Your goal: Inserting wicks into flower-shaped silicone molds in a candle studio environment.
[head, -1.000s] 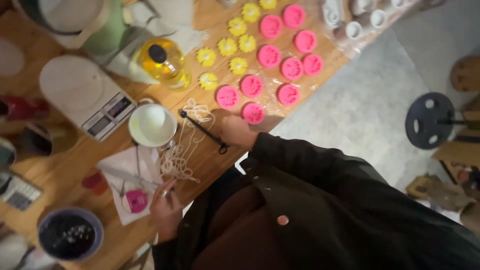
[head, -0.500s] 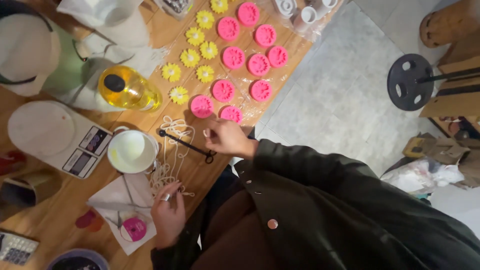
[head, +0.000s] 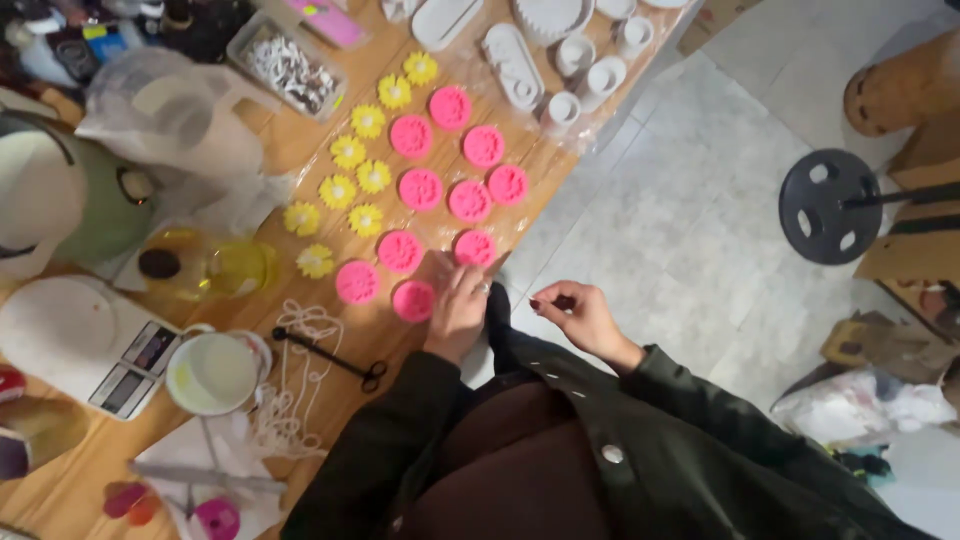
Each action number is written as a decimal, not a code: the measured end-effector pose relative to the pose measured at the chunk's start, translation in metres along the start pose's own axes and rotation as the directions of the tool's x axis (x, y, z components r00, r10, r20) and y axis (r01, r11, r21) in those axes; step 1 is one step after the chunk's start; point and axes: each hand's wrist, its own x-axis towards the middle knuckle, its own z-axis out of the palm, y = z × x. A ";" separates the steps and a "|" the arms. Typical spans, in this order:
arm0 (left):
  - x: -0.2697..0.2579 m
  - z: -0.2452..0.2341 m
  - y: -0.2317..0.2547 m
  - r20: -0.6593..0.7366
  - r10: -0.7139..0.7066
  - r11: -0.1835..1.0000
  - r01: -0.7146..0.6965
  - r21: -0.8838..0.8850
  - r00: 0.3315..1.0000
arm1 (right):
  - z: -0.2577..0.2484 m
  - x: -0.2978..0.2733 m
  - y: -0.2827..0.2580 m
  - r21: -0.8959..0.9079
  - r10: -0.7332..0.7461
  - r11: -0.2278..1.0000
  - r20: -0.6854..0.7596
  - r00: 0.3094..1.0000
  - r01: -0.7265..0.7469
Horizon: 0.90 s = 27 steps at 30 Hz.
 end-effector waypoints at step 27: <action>0.043 -0.130 0.049 0.311 -0.747 -0.353 0.046 -0.935 0.587 | -0.028 0.027 -0.131 0.225 -0.373 0.913 0.114 0.921 0.342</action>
